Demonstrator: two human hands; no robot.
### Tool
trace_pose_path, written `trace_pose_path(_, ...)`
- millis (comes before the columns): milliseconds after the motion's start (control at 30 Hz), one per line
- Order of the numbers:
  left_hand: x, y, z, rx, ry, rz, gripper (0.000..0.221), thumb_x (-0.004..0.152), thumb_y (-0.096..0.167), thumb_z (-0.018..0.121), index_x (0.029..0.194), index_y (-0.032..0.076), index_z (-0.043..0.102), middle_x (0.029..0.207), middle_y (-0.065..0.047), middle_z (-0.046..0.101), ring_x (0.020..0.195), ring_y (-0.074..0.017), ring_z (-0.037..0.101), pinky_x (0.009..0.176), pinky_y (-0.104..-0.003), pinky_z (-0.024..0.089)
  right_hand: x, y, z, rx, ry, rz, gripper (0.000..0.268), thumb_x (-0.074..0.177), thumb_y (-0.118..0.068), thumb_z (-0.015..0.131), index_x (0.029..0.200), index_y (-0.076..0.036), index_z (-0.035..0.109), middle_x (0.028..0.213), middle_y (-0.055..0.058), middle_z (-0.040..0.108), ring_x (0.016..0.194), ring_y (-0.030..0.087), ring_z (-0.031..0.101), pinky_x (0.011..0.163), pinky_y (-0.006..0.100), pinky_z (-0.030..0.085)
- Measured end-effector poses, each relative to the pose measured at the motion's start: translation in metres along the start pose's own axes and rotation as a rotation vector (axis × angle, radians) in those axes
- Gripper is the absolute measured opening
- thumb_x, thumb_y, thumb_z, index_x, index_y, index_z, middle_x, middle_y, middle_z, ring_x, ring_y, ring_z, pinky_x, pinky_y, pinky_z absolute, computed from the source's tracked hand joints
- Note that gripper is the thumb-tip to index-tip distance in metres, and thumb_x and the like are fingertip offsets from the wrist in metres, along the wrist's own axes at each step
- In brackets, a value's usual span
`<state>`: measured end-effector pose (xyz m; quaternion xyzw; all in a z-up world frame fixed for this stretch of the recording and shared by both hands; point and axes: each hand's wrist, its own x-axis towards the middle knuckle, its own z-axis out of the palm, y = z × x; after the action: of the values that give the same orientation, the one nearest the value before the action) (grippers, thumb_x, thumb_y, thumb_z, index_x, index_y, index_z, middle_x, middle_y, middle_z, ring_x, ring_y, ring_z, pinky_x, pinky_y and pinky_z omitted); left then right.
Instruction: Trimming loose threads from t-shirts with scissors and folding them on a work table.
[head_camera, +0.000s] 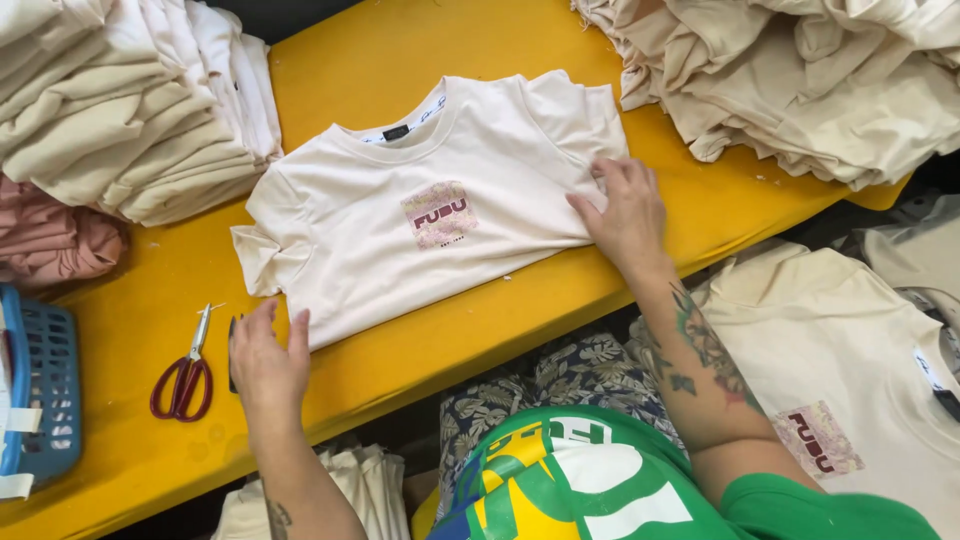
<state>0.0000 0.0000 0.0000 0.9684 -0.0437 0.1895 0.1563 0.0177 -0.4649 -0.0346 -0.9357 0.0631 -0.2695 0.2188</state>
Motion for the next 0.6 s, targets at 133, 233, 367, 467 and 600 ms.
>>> trace_pose_path(133,-0.014,-0.037,0.039,-0.047,-0.201,-0.231,0.058,0.091,0.044,0.08,0.122,-0.004,0.069,0.114,-0.025,0.066,0.112,-0.0447,0.063,0.105,-0.051,0.045,-0.012,0.011,-0.003,0.043,-0.147,0.141,0.052,0.087,-0.032,0.086,0.129,-0.009,0.066,0.085,0.012,0.068,0.089,0.035,0.067,0.086,0.05,0.053)
trace_pose_path(233,-0.019,-0.049,0.058,-0.098,-0.128,-0.218,0.032,0.098,0.027,0.076,0.108,-0.002,0.07,0.095,-0.024,0.068,0.096,-0.046,0.066,0.088,-0.055,0.05,-0.015,0.024,0.002,0.076,-0.166,0.134,0.034,0.095,-0.027,0.079,0.124,-0.015,0.065,0.077,0.01,0.069,0.081,0.035,0.069,0.082,0.048,0.054)
trace_pose_path(367,-0.031,-0.063,0.049,-0.393,-0.045,-0.382,0.019,0.103,0.021,0.073,0.113,0.007,0.067,0.091,-0.014,0.07,0.09,-0.0336,0.065,0.081,-0.047,0.05,-0.014,0.038,-0.022,0.335,-0.301,0.24,0.035,0.097,-0.026,0.072,0.129,-0.025,0.058,0.067,0.008,0.063,0.069,0.034,0.064,0.073,0.046,0.049)
trace_pose_path(467,-0.044,-0.06,0.012,-0.412,-0.215,-0.459,0.027,0.098,0.023,0.074,0.121,0.014,0.064,0.087,-0.013,0.073,0.087,-0.0322,0.067,0.082,-0.046,0.051,-0.013,0.01,-0.088,0.265,-0.569,0.243,0.042,0.09,-0.028,0.073,0.13,-0.023,0.06,0.064,0.012,0.064,0.068,0.035,0.064,0.071,0.046,0.048)
trace_pose_path(600,-0.053,-0.04,-0.043,-0.224,-0.518,-0.422,0.037,0.089,0.038,0.075,0.12,0.018,0.068,0.087,-0.018,0.077,0.091,-0.0435,0.073,0.084,-0.055,0.054,-0.011,0.003,-0.117,0.04,-0.859,0.259,0.052,0.08,-0.029,0.078,0.13,-0.02,0.069,0.079,0.02,0.079,0.085,0.041,0.075,0.083,0.051,0.054)
